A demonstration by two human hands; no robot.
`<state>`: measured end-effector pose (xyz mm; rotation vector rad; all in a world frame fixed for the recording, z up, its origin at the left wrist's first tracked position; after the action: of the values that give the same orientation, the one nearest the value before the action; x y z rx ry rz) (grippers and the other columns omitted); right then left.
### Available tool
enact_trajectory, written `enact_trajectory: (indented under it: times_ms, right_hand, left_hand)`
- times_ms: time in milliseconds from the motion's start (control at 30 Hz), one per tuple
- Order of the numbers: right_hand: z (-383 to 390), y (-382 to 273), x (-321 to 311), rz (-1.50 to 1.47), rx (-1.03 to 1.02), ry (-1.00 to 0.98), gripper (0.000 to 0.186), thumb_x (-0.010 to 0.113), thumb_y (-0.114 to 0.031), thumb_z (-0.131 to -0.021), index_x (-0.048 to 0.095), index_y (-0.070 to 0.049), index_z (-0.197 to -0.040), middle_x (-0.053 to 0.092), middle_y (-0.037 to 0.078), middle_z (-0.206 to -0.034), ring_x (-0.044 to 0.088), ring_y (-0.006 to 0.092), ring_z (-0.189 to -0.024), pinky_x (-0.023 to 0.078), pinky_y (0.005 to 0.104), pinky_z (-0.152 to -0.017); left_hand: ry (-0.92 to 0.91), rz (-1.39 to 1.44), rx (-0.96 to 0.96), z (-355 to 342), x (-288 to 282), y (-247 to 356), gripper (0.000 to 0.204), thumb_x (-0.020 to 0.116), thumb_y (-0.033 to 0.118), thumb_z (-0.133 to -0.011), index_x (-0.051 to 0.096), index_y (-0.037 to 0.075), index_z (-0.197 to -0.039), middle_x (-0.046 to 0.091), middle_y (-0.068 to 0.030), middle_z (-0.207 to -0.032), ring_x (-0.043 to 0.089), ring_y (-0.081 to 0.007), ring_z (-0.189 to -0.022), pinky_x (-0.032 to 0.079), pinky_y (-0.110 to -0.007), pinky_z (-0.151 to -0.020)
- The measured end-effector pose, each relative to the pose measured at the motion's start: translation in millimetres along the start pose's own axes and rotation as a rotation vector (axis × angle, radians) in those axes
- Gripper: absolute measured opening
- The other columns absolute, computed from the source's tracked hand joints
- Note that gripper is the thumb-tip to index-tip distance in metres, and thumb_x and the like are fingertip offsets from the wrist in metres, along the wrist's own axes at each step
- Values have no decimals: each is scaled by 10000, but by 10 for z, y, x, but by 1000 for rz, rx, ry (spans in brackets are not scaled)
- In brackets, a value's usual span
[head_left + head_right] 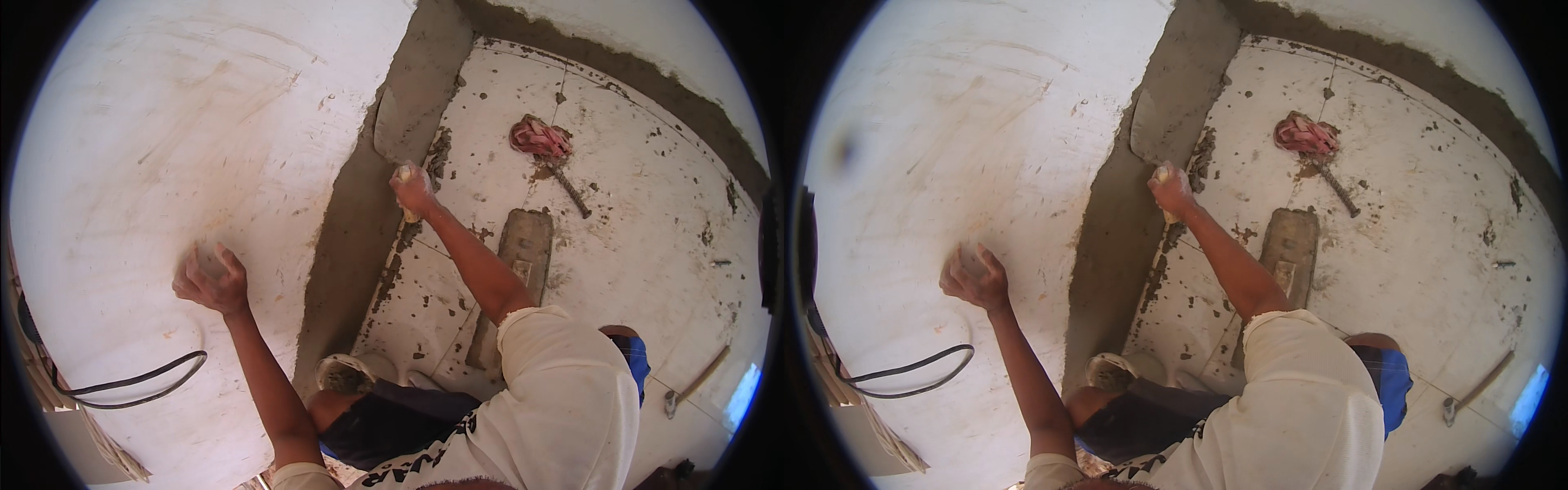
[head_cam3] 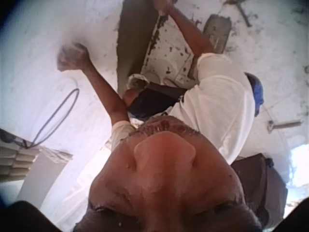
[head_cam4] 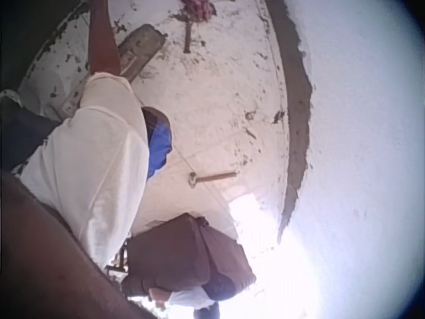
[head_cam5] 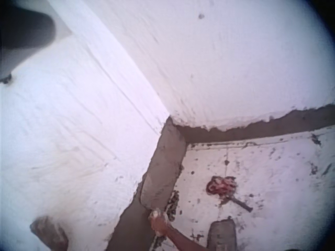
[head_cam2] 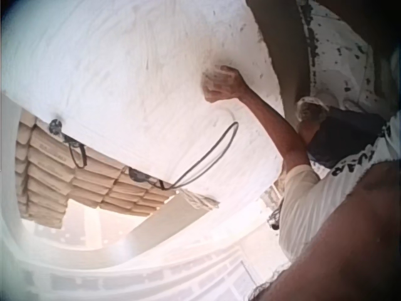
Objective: The person applies mortar to the base of a wall using a trowel and then smooths it over with a wooden float.
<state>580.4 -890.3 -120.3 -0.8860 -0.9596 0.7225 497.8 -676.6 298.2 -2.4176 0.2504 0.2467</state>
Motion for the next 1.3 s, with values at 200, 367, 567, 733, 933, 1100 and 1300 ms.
enact_trajectory:
  times_ms: [200, 367, 567, 733, 933, 1100, 1300]
  right_hand:
    - [407, 445, 215, 139, -158, 28, 134, 644, -110, -841, 561, -42, -921, 614, 105, -720, 629, 215, -575, 520, 362, -549]
    - [604, 191, 280, 392, -321, 160, 371, 675, -200, -840, 516, -44, -1137, 658, 227, -925, 648, 423, -900, 513, 501, -784]
    - [-86, -74, -150, 539, -213, 334, 481, 693, -245, -844, 497, -40, -1233, 655, 269, -1022, 622, 466, -996, 501, 532, -861]
    - [-711, -202, -759, 564, -183, 475, 578, 691, -274, -852, 486, -27, -1332, 656, 261, -1122, 618, 444, -1072, 496, 511, -927]
    - [-1343, 78, -1355, 369, 77, 394, 577, 672, -249, -858, 493, 64, -1310, 681, 269, -1068, 697, 369, -958, 558, 454, -832]
    - [-1517, 334, -1520, 7, 261, 250, 330, 653, -211, -873, 557, 62, -1032, 636, 175, -820, 642, 251, -650, 560, 405, -571]
    - [-692, 609, -607, -284, 353, 79, 153, 629, -134, -889, 544, -33, -812, 543, 66, -705, 534, 181, -551, 505, 349, -485]
  left_hand:
    - [-10, 34, -18, -19, 66, 72, 391, 752, 251, -788, 607, 76, -1107, 584, -101, -1073, 529, -313, -986, 404, -452, -856]
    - [-13, 38, 4, -8, 34, 10, 392, 755, 249, -788, 613, 75, -1109, 584, -104, -1079, 529, -319, -993, 406, -457, -862]
    - [0, 28, -2, -19, 37, 56, 387, 754, 242, -790, 619, 70, -1109, 589, -101, -1062, 531, -314, -979, 401, -447, -862]
    - [-9, 24, 19, -17, 25, 24, 378, 757, 234, -786, 617, 72, -1097, 595, -89, -1056, 532, -298, -964, 397, -440, -849]
    - [6, 30, 10, -3, 13, 30, 364, 753, 248, -797, 614, 71, -1083, 600, -80, -1057, 535, -288, -966, 394, -437, -839]
    - [10, 3, 3, -54, 58, 151, 375, 754, 252, -810, 619, 61, -1103, 605, -86, -1057, 535, -287, -993, 410, -432, -848]
    - [-25, -19, -12, -25, -2, -26, 396, 762, 246, -801, 616, 56, -1117, 615, -91, -1049, 545, -296, -994, 420, -434, -849]
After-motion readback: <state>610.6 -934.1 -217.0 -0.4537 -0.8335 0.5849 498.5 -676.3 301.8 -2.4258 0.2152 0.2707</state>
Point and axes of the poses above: each hand's wrist, its own z-axis away from the middle knuckle, its own x-axis out of the palm, y = z × x, the point moved 10 cm from there along -z, towards the middle knuckle
